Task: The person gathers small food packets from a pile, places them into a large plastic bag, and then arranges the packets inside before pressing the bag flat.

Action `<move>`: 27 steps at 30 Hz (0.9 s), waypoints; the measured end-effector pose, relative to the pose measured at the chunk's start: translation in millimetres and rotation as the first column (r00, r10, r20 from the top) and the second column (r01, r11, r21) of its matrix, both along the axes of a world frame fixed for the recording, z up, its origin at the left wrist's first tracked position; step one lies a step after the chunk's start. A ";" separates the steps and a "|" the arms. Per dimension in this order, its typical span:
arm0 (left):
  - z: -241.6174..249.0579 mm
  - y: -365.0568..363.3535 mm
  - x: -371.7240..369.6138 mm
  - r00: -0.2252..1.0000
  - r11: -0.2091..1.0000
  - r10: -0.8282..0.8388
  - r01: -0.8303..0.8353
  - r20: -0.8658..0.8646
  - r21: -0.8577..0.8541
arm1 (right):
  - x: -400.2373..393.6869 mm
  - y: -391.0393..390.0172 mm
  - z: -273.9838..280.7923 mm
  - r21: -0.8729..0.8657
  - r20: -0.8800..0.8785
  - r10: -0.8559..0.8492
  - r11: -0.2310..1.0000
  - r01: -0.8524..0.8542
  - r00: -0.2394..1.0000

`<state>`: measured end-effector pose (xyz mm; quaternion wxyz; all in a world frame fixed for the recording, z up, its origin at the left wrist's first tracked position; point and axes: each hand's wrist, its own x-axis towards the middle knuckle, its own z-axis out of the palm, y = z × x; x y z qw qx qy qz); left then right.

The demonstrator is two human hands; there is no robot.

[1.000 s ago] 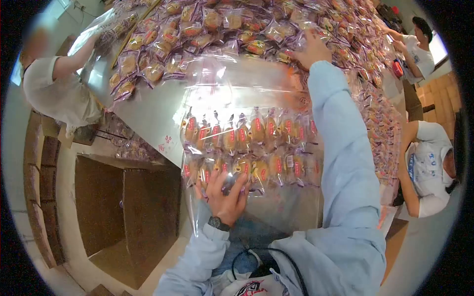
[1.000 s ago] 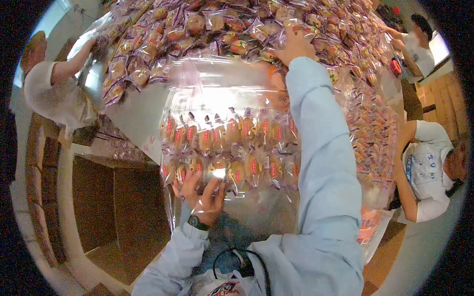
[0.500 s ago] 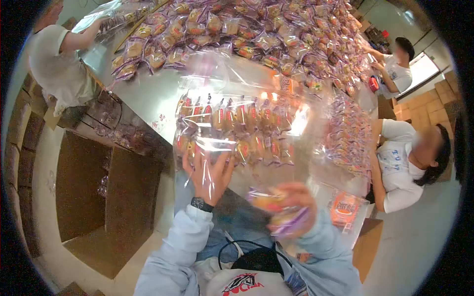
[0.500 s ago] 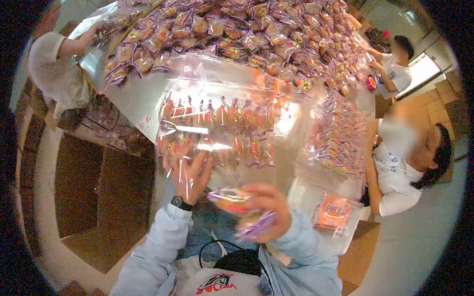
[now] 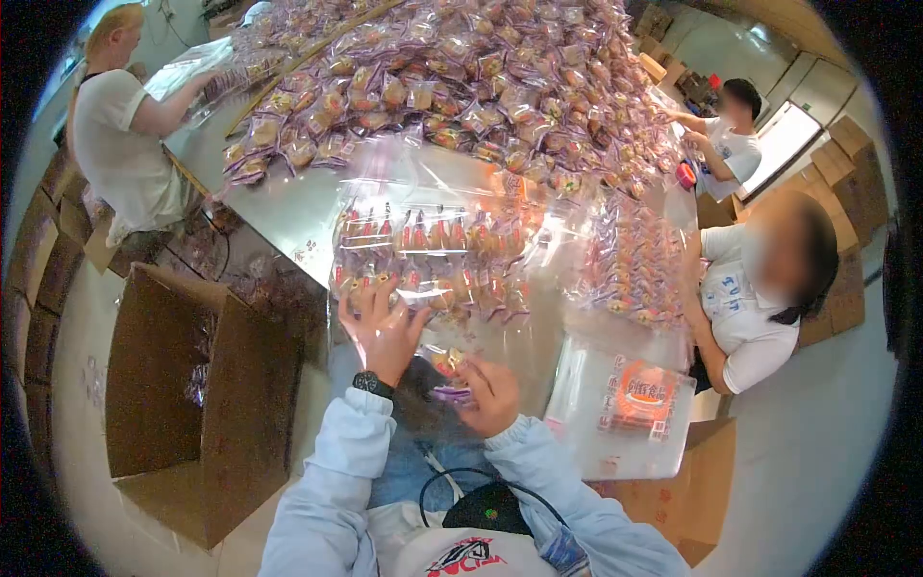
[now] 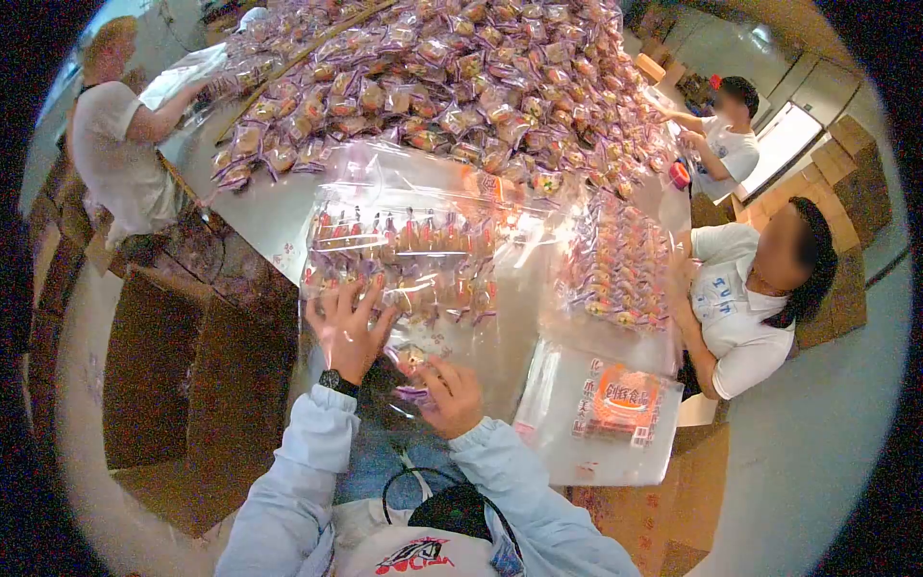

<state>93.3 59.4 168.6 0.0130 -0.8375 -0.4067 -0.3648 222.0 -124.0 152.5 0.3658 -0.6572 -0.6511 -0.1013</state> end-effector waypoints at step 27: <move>15.0 8.8 -5.4 0.988 0.989 -0.151 0.151 -0.032 -0.007 | -47.4 28.3 -25.2 0.095 -0.629 -0.063 0.983 0.157 0.775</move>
